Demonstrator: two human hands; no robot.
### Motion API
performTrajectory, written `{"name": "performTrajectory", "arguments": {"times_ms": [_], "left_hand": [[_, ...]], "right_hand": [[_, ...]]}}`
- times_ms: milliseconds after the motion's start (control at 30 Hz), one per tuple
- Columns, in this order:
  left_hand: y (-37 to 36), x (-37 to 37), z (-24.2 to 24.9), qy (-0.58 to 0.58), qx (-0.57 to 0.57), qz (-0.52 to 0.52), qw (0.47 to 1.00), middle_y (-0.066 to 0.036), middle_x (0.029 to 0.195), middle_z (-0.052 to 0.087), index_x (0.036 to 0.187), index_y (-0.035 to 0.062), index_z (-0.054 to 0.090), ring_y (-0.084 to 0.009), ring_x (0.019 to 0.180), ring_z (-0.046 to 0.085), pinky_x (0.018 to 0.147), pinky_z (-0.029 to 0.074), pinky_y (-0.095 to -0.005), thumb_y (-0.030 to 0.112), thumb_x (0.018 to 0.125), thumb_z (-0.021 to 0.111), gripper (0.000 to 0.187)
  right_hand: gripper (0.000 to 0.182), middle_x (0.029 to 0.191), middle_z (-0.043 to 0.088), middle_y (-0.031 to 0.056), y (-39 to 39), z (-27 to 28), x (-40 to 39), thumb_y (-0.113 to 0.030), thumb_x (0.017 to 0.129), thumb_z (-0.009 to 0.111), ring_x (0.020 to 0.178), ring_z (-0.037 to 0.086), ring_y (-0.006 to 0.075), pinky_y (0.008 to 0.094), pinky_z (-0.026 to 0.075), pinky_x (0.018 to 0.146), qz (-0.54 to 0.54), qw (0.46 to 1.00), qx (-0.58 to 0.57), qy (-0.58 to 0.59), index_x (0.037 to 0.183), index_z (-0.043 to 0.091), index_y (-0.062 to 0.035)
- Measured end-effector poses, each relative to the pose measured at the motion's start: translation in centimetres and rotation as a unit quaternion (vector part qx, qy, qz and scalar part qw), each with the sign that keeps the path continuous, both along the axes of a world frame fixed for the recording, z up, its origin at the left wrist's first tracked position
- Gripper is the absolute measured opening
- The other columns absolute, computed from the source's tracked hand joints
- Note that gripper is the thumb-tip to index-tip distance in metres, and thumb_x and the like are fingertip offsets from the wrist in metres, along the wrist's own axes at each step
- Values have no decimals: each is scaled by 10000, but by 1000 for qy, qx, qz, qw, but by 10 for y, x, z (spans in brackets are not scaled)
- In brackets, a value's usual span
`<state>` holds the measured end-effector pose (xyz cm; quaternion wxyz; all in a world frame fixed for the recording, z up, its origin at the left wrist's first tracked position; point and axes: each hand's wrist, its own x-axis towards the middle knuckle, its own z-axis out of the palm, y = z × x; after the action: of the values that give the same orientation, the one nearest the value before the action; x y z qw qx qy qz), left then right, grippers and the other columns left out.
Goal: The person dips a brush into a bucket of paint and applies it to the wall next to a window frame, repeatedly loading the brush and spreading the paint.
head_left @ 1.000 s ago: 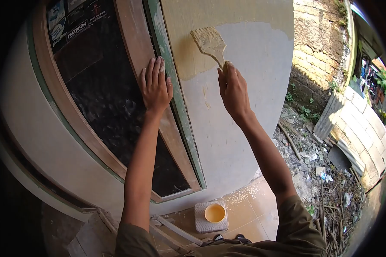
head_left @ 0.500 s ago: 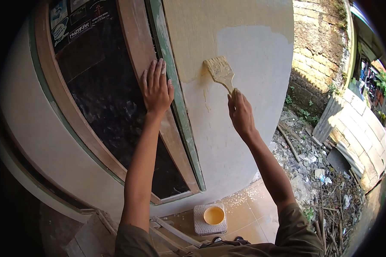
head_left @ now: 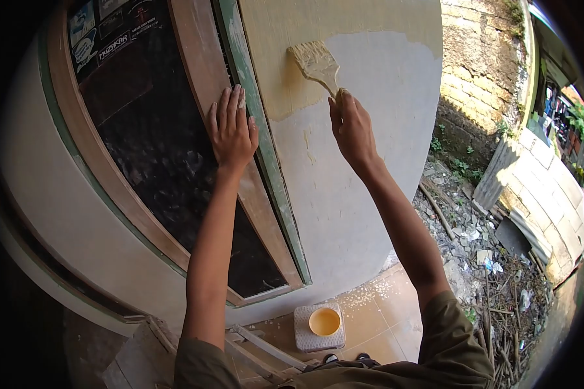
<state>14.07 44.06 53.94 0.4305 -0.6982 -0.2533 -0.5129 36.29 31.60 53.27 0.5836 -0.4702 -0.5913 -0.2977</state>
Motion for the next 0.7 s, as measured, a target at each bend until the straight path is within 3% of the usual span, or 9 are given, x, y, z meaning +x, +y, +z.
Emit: {"name": "performTrajectory", "arguments": {"times_ms": [67, 100, 200, 333, 700], "left_hand": [[0, 1, -1, -1, 0, 1, 1000, -108, 1484, 454, 1400, 14, 471, -282, 1406, 385, 1147, 273, -487, 258, 976, 389, 496], [1, 0, -1, -1, 1, 5, 1000, -107, 1484, 455, 1401, 14, 470, -281, 1406, 384, 1149, 271, -485, 256, 975, 391, 496], [2, 0, -1, -1, 2, 6, 1000, -104, 1484, 455, 1401, 16, 471, -276, 1408, 383, 1152, 265, -480, 252, 971, 393, 497], [2, 0, -1, -1, -1, 7, 1000, -103, 1485, 454, 1404, 18, 468, -272, 1409, 381, 1156, 260, -478, 253, 969, 394, 500], [1, 1, -1, -4, 4, 2, 1000, -103, 1481, 456, 1425, 28, 451, -279, 1396, 396, 1142, 280, -485, 260, 976, 390, 509]], "right_hand": [[202, 834, 575, 227, 1, -20, -1, -126, 983, 552, 705, 577, 426, 494, 457, 604, -4, 1000, -13, 1, 1039, 464, 47], [210, 861, 577, 226, -1, -34, -3, -33, 942, 595, 705, 563, 410, 458, 454, 614, -2, 1000, -18, 9, 1096, 483, 54], [212, 852, 572, 229, -9, -72, -5, -108, 972, 564, 683, 581, 424, 484, 470, 557, -11, 998, -54, -4, 1090, 466, 38], [233, 874, 574, 230, -22, -106, -11, -90, 962, 574, 665, 582, 418, 482, 474, 541, 2, 998, -60, -1, 1122, 464, 39], [259, 900, 576, 226, -21, -86, -37, -66, 954, 581, 705, 577, 416, 474, 472, 589, 30, 996, -74, 32, 1154, 464, 51]]}}
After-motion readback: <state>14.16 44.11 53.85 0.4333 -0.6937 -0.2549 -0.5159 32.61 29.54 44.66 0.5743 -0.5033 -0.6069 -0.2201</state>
